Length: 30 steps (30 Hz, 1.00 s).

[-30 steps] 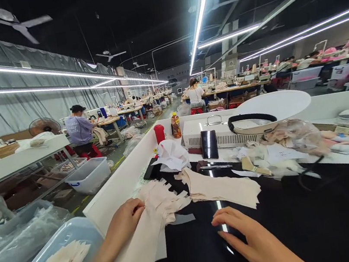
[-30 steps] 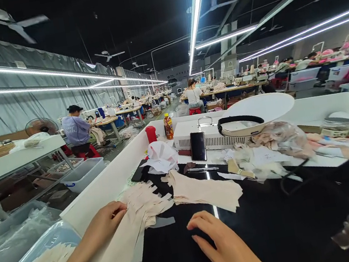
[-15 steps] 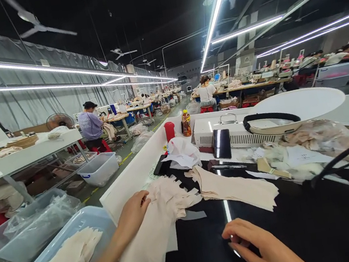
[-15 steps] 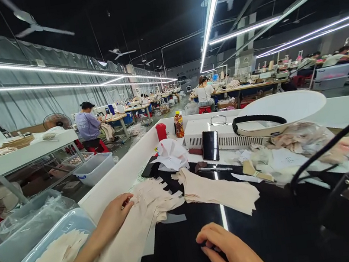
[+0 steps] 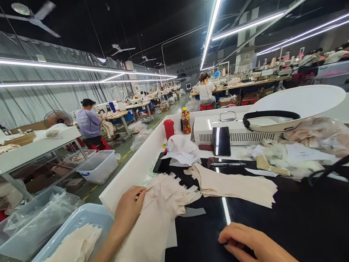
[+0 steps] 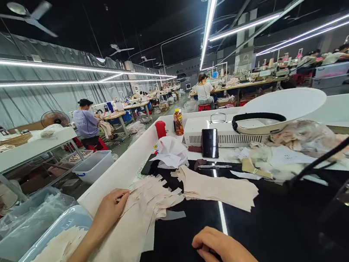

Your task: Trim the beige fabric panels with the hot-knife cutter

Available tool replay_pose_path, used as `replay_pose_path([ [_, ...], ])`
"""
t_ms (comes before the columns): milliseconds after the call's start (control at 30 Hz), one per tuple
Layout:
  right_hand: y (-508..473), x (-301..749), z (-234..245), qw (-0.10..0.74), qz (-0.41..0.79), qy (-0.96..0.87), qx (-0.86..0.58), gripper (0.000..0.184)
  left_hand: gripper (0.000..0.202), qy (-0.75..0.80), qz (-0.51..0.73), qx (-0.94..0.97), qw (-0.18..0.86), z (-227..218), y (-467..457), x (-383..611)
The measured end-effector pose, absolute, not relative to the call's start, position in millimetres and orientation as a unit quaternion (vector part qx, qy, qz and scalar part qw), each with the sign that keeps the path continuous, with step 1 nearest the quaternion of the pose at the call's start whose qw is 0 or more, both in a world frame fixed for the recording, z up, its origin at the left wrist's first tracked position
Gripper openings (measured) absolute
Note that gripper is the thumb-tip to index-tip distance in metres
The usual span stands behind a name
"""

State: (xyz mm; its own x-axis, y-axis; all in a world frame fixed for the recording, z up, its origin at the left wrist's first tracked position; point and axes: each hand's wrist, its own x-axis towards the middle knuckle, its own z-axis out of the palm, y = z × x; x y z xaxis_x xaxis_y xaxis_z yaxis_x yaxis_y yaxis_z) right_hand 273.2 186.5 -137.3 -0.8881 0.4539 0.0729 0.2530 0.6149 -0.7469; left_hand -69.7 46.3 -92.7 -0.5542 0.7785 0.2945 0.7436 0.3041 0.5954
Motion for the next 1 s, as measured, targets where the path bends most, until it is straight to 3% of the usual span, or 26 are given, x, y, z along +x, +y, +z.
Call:
replay_pose_path([
  [300,182.0,272.9,-129.3,0.135,0.408,-0.881,-0.197,0.022,0.041,0.752,0.486,0.436,0.088,-75.5,45.6,-54.7],
  [533,173.3,261.5,-123.5,0.191,0.511,-0.804,-0.236,0.023,0.054,0.673,0.536,0.435,0.266,-49.8,42.9,4.1],
  [733,151.9,247.6,-121.9,0.288,0.664,-0.636,-0.269,0.091,0.053,0.546,0.536,0.357,0.536,-62.4,56.3,61.0],
  [800,148.4,246.6,-122.9,0.298,0.687,-0.615,-0.246,0.1,0.055,0.532,0.512,0.351,0.576,-69.0,60.9,72.8],
  [1000,159.2,263.6,-121.7,0.255,0.706,-0.613,-0.244,0.064,0.059,0.556,0.452,0.375,0.588,-70.5,69.7,88.4],
])
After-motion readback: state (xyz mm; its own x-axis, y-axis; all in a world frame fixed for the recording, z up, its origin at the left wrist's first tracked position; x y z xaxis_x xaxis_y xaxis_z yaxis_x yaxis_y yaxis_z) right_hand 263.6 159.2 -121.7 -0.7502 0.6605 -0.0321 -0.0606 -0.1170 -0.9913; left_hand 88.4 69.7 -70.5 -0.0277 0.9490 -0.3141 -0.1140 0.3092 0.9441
